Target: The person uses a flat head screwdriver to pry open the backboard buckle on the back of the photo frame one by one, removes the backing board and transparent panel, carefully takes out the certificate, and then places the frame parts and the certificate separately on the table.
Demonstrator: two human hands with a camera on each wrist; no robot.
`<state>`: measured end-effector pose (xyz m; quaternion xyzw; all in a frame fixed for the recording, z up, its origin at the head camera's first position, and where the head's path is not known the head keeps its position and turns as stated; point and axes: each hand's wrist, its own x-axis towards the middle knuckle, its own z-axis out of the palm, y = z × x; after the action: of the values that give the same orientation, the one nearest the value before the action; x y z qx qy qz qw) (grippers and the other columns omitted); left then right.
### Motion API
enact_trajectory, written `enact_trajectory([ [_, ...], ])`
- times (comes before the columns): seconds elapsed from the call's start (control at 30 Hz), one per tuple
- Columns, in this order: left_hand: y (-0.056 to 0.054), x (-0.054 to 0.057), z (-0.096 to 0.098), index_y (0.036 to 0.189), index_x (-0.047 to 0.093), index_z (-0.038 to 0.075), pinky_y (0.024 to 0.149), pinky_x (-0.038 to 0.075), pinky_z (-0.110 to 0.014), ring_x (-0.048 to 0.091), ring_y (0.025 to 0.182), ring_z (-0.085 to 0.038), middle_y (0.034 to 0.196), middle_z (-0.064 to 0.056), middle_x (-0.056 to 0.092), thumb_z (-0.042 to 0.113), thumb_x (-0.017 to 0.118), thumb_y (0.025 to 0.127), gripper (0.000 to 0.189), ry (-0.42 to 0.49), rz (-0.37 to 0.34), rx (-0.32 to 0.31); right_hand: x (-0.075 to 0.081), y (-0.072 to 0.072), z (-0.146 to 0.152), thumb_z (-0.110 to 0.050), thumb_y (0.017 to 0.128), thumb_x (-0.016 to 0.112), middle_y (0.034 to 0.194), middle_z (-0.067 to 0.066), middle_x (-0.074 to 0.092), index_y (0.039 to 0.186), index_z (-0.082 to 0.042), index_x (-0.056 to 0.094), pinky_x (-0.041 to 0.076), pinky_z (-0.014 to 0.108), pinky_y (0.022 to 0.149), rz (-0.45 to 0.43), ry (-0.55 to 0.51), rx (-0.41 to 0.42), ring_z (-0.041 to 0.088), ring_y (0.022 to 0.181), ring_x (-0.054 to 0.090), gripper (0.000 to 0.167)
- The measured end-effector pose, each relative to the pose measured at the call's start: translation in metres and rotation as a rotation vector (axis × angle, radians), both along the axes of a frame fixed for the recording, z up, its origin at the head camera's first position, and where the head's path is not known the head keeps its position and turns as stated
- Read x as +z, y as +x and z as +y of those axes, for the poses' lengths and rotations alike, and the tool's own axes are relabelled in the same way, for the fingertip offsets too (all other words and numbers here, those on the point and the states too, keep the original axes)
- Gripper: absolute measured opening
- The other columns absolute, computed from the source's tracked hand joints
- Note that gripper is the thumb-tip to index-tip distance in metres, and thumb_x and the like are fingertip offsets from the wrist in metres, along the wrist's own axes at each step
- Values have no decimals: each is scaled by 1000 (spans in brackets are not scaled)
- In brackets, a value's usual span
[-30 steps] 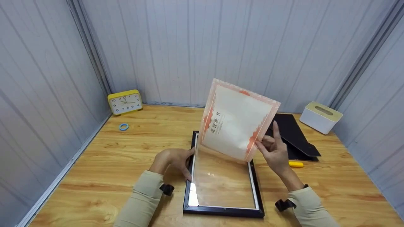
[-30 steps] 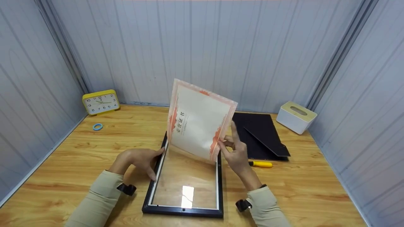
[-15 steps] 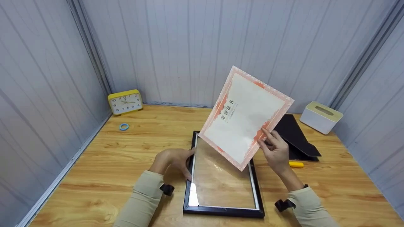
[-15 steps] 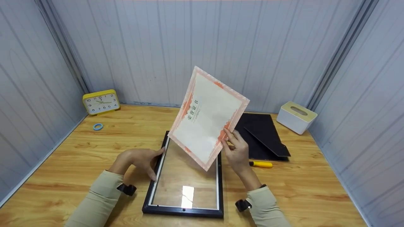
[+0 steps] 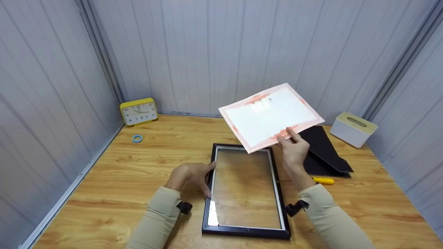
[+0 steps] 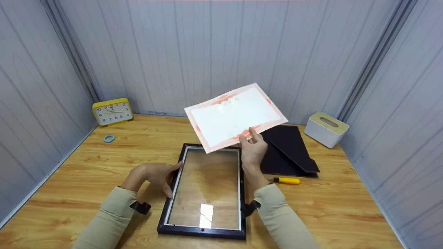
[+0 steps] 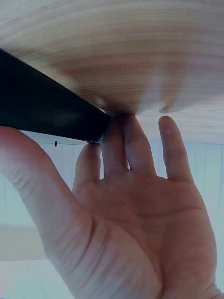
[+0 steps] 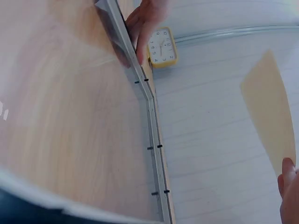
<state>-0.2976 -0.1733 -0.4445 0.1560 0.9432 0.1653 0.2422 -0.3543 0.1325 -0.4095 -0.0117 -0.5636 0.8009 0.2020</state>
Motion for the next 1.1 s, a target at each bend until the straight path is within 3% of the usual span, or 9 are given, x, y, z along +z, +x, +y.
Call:
enact_trajectory([
  [0.23, 0, -1, 0, 162, 15, 14, 119, 24, -44, 26, 147, -28, 163, -12, 25, 52, 88, 68, 125, 11, -8, -2, -8, -30, -36, 19, 81, 65, 126, 24, 56, 134, 11, 56, 56, 23, 62, -196, -1, -32, 6, 52, 51, 54],
  [0.5, -1, 0, 0, 162, 14, 17, 119, 24, -45, 26, 147, -28, 163, -12, 25, 53, 89, 66, 127, 11, -15, 13, -20, -52, -68, 20, 83, 63, 148, 33, 38, 140, 20, 40, 56, 35, 88, -317, 19, 33, 30, 105, 63, 62],
  [0.6, -1, 0, 2, 162, 14, 18, 119, 23, -46, 25, 148, -28, 163, -12, 24, 53, 89, 66, 127, 2, -28, 27, -27, -55, -75, 19, 80, 64, 148, 31, 40, 144, 17, 36, 56, 26, 67, -386, 101, 44, 26, 82, 62, 70],
  [0.67, -1, -1, 2, 162, 14, 20, 119, 22, -47, 24, 148, -28, 164, -11, 23, 53, 89, 65, 127, 3, -42, 37, -32, -57, -78, 18, 76, 64, 135, 30, 50, 143, 17, 38, 41, 24, 52, -438, 181, 47, 20, 64, 49, 71],
  [0.77, -1, -1, 4, 162, 15, 20, 119, 21, -47, 23, 149, -28, 164, -10, 22, 52, 89, 65, 127, 6, -59, 46, -38, -58, -82, 20, 71, 57, 109, 25, 51, 128, 17, 45, 24, 28, 50, -472, 253, 63, 19, 59, 29, 58],
  [0.87, -1, 0, 4, 162, 15, 20, 119, 22, -46, 24, 148, -27, 164, -10, 23, 52, 89, 65, 127, 7, -57, 41, -40, -59, -84, 23, 72, 52, 107, 28, 52, 123, 19, 46, 36, 23, 51, -471, 244, 72, 19, 66, 42, 51],
  [0.93, -1, 1, 4, 162, 15, 19, 119, 23, -46, 24, 148, -27, 164, -10, 23, 53, 89, 65, 127, 8, -51, 35, -40, -59, -86, 25, 76, 51, 125, 33, 53, 134, 21, 42, 51, 23, 58, -466, 204, 75, 24, 77, 57, 59],
  [1.03, -2, 1, 4, 162, 15, 19, 119, 23, -45, 24, 148, -26, 164, -10, 24, 54, 88, 65, 127, 6, -42, 36, -40, -61, -88, 24, 81, 55, 128, 39, 54, 140, 22, 35, 61, 31, 69, -466, 142, 86, 33, 97, 70, 62],
  [1.1, -2, 0, 3, 162, 15, 19, 119, 23, -45, 24, 148, -26, 164, -10, 24, 54, 88, 65, 127, 3, -38, 35, -41, -62, -88, 21, 84, 60, 118, 38, 61, 137, 21, 39, 60, 31, 63, -476, 156, 91, 34, 81, 74, 57],
])
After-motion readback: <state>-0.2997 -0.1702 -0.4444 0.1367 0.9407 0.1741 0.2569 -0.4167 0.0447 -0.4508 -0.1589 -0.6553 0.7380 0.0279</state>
